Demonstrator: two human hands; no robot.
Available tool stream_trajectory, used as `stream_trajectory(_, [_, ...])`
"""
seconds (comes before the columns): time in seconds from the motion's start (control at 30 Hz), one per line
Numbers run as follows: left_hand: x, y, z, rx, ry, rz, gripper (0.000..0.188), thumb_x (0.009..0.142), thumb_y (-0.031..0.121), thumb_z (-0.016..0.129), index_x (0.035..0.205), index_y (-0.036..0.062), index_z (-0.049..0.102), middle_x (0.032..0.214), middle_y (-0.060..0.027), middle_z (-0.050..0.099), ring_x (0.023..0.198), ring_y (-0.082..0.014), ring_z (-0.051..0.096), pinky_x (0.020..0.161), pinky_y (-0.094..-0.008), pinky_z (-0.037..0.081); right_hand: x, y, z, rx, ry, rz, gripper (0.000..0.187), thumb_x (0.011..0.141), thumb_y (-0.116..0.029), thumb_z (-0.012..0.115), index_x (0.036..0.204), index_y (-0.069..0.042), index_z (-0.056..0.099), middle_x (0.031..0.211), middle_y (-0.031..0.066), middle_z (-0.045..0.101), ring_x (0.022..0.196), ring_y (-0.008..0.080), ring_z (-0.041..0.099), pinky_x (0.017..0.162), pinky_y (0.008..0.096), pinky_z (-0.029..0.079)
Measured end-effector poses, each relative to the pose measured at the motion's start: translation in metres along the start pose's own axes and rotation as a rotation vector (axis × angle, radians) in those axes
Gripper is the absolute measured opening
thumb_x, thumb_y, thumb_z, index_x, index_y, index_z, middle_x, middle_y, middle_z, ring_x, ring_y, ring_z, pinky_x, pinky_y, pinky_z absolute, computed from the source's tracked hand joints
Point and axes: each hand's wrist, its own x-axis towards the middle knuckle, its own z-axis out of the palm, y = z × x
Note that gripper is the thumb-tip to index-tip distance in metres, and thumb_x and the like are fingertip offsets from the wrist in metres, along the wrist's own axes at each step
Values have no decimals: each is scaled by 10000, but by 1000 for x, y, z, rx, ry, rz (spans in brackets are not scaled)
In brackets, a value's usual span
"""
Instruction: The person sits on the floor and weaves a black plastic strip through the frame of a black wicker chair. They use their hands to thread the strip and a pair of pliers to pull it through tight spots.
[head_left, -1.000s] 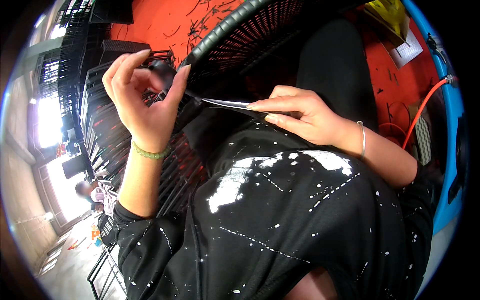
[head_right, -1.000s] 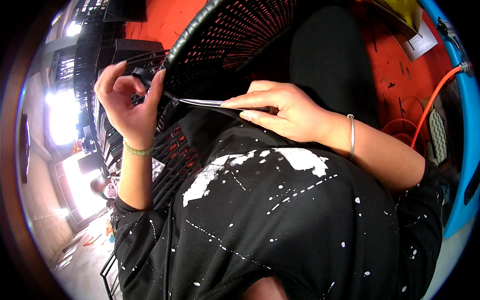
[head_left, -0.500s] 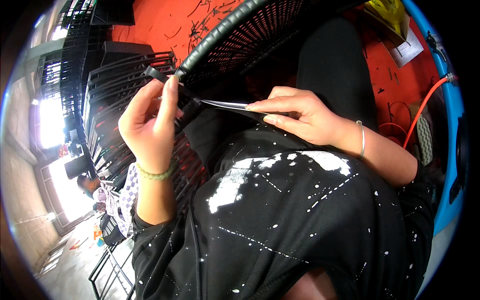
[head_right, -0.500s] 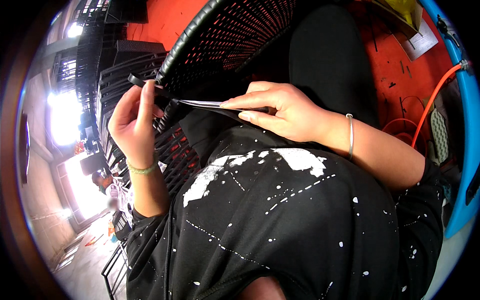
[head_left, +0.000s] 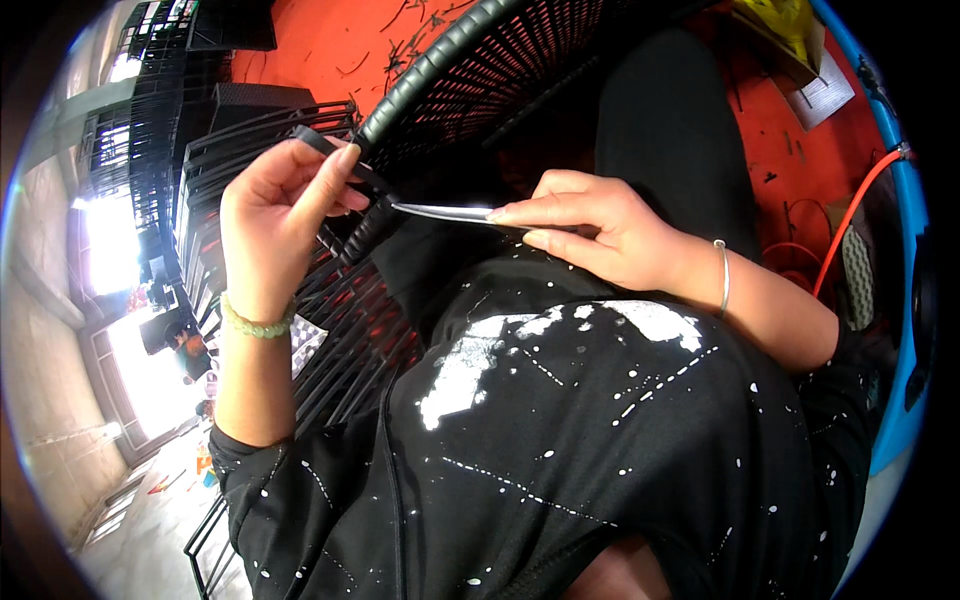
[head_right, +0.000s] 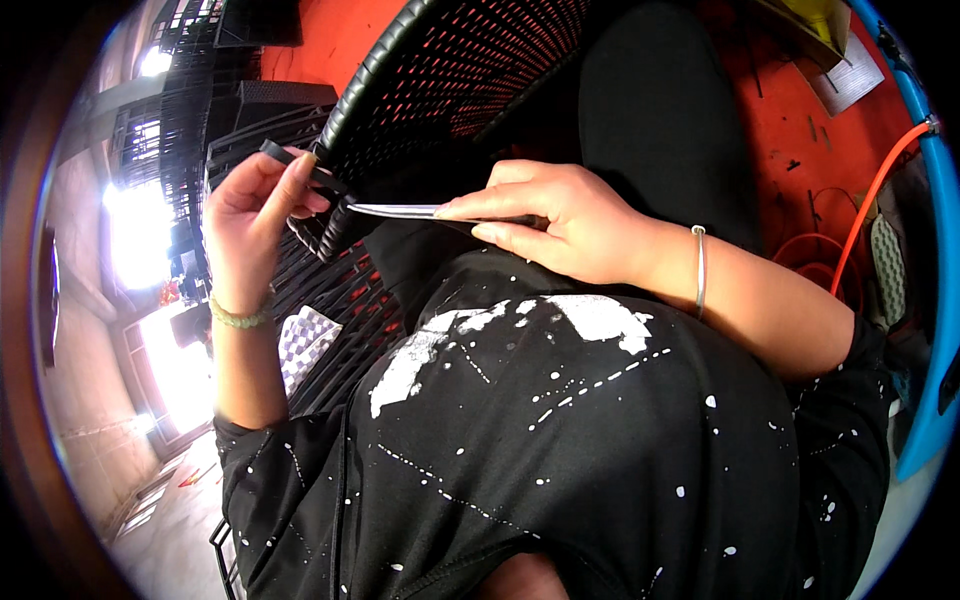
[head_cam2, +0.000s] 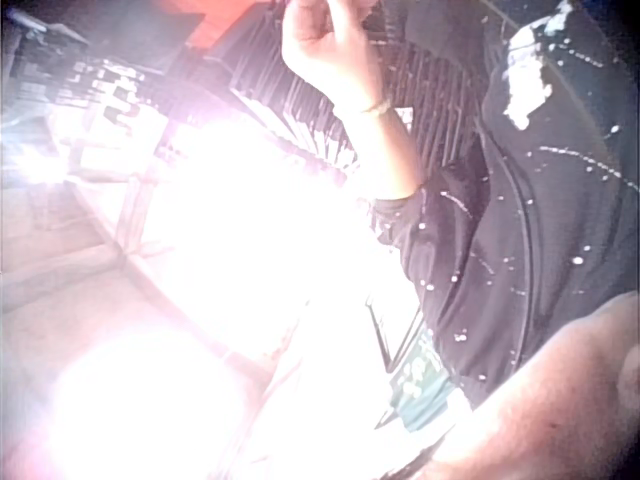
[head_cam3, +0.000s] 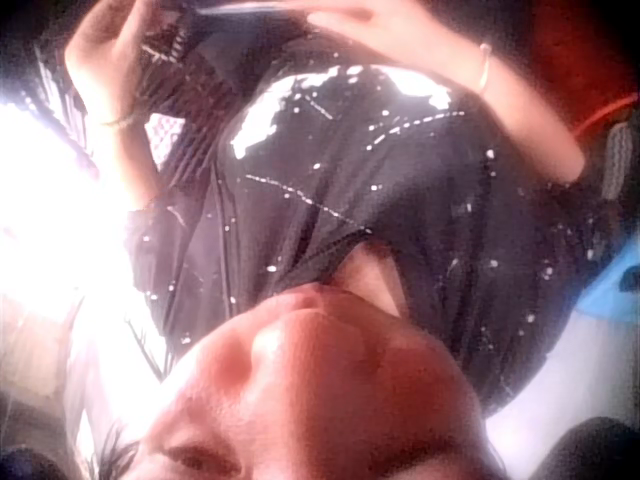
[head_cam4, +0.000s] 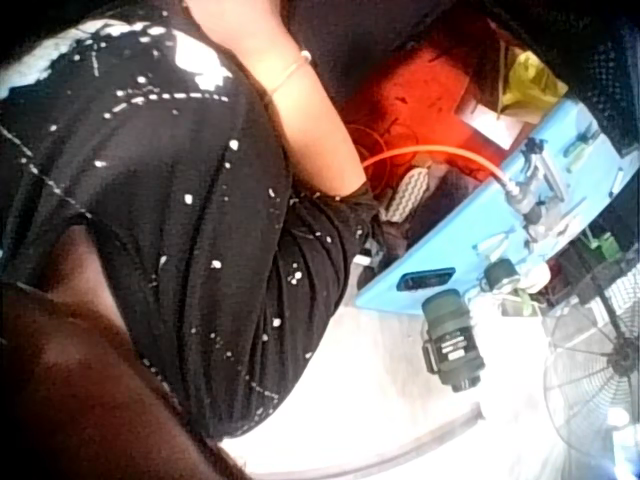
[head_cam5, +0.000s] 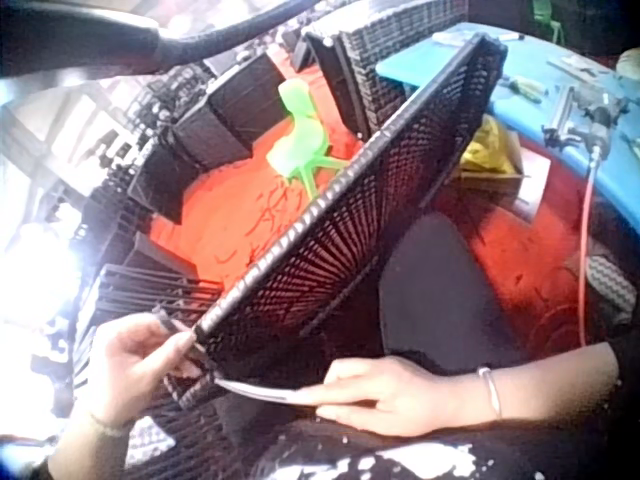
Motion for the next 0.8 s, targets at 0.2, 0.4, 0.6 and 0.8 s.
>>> stream_trajectory(0.2, [10, 8, -4, 72, -74, 7, 166, 953, 107, 715, 894, -26, 634, 770, -38, 689, 628, -63, 649, 596, -177, 513, -3, 1, 0, 2, -1, 17, 291, 943, -100, 672, 1229, -126, 720, 837, 58, 612, 736, 186, 583, 667, 323, 477])
stream_trajectory(0.4, [6, 6, 2, 230, -46, 136, 160, 927, 76, 733, 852, -22, 633, 730, -17, 659, 618, -48, 622, 574, -181, 480, -3, 0, -2, 1, -3, 49, 299, 948, -97, 663, 1243, -115, 711, 815, 63, 596, 711, 180, 554, 656, 319, 458])
stream_trajectory(0.6, [10, 8, -1, 380, -38, 234, 185, 915, 83, 747, 822, -19, 623, 668, 4, 591, 589, -36, 543, 549, -203, 439, 1, -1, -1, 59, 3, 89, 305, 952, -98, 660, 1253, -111, 708, 815, 64, 603, 726, 166, 555, 669, 317, 459])
stream_trajectory(0.8, [10, 10, -2, 425, -15, 228, 226, 919, 112, 753, 784, -8, 617, 626, 29, 558, 569, -20, 487, 516, -196, 379, 1, -1, -3, 49, -7, 88, 295, 953, -96, 662, 1244, -98, 712, 829, 63, 619, 732, 166, 558, 674, 312, 462])
